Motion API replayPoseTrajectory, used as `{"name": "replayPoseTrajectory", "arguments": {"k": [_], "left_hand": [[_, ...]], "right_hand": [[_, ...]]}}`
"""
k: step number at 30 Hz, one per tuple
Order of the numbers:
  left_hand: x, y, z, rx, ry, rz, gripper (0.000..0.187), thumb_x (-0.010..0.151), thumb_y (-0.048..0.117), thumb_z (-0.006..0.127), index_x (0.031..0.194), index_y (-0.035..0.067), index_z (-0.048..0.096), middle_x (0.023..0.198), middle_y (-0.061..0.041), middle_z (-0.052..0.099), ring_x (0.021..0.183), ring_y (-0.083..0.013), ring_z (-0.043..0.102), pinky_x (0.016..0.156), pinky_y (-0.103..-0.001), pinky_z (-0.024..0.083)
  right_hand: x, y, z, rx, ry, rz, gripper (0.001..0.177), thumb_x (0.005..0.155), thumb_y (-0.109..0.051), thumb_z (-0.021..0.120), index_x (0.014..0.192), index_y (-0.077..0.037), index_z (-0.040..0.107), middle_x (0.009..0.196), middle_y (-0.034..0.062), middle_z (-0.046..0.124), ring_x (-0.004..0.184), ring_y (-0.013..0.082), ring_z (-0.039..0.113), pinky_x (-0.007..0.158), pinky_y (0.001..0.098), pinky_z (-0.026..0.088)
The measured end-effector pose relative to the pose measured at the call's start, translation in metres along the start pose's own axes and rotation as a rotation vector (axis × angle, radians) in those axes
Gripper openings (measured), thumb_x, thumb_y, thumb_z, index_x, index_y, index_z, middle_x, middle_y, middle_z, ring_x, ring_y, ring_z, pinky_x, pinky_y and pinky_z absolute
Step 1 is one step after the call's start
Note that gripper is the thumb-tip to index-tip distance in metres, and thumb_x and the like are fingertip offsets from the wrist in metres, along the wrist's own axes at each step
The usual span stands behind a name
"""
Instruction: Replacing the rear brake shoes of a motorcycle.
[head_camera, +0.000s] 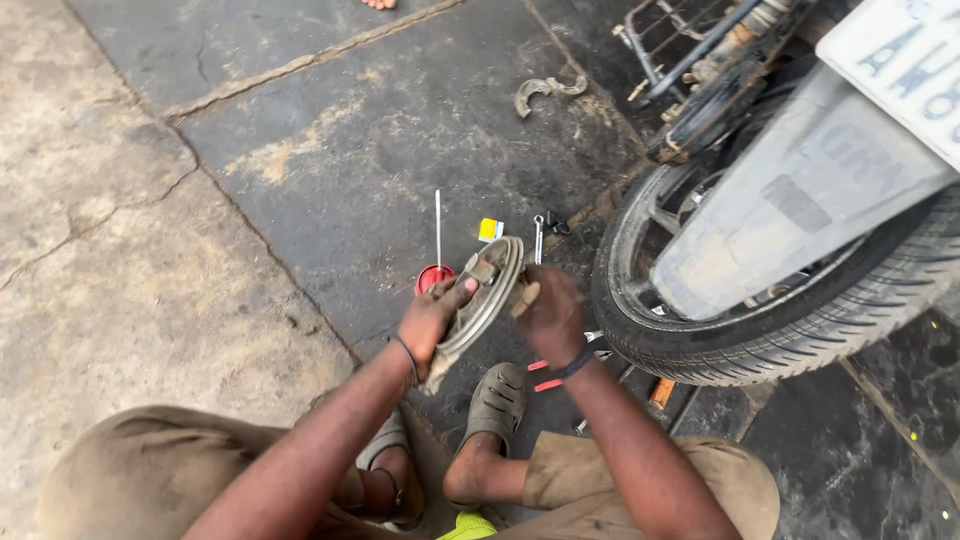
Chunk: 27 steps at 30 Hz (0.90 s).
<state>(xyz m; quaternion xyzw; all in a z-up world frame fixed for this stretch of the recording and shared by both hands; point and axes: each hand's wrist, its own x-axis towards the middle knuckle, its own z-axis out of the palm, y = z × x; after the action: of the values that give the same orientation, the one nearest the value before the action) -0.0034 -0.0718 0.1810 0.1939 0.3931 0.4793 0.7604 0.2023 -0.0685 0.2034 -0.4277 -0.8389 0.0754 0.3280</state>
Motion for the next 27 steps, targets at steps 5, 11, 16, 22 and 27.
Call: {"name": "replayPoseTrajectory", "arguments": {"k": [5,11,16,22,27], "left_hand": [[0.003,0.023,-0.004,0.108,0.123,-0.01,0.046,0.093,0.035,0.072,0.125,0.001,0.067,0.096,-0.009,0.075,0.075,-0.0134,0.07,0.064,-0.025,0.057],[0.009,0.006,-0.01,0.077,0.128,0.027,0.05,0.089,0.041,0.07,0.126,0.007,0.065,0.096,-0.008,0.074,0.082,-0.0181,0.066,0.072,-0.035,0.053],[0.003,-0.011,0.009,0.197,0.068,0.016,0.056,0.094,0.046,0.069,0.129,0.003,0.068,0.104,-0.005,0.073,0.092,-0.0135,0.065,0.082,-0.033,0.051],[0.026,0.037,-0.018,0.234,0.063,0.252,0.049,0.093,0.03,0.071,0.133,0.004,0.061,0.111,-0.006,0.075,0.095,-0.0123,0.072,0.086,-0.028,0.058],[0.011,0.009,-0.012,0.124,0.005,0.266,0.043,0.097,0.021,0.069,0.136,0.004,0.062,0.109,-0.004,0.074,0.09,-0.0091,0.069,0.079,-0.025,0.057]], "right_hand": [[0.006,-0.047,-0.017,1.145,-0.281,0.434,0.026,0.1,-0.026,0.069,0.108,-0.002,0.065,0.085,0.0075,0.072,0.071,0.0197,0.071,0.058,0.0307,0.055],[-0.005,-0.015,-0.004,1.172,-0.491,0.714,0.021,0.098,-0.024,0.071,0.105,-0.005,0.066,0.088,0.0118,0.075,0.065,0.0156,0.064,0.056,0.0257,0.051],[0.027,0.007,-0.019,0.145,0.181,-0.042,0.016,0.096,-0.011,0.067,0.11,-0.004,0.066,0.102,0.0096,0.071,0.088,0.023,0.071,0.073,0.0352,0.058],[-0.006,-0.04,-0.004,1.391,-0.259,0.801,0.024,0.09,-0.019,0.069,0.111,-0.007,0.068,0.082,0.0091,0.071,0.058,0.0161,0.063,0.048,0.0301,0.048],[0.008,-0.022,-0.019,0.88,-0.452,0.654,0.017,0.1,-0.017,0.069,0.104,0.0,0.067,0.082,0.0079,0.066,0.06,0.0153,0.058,0.053,0.0323,0.048]]}}
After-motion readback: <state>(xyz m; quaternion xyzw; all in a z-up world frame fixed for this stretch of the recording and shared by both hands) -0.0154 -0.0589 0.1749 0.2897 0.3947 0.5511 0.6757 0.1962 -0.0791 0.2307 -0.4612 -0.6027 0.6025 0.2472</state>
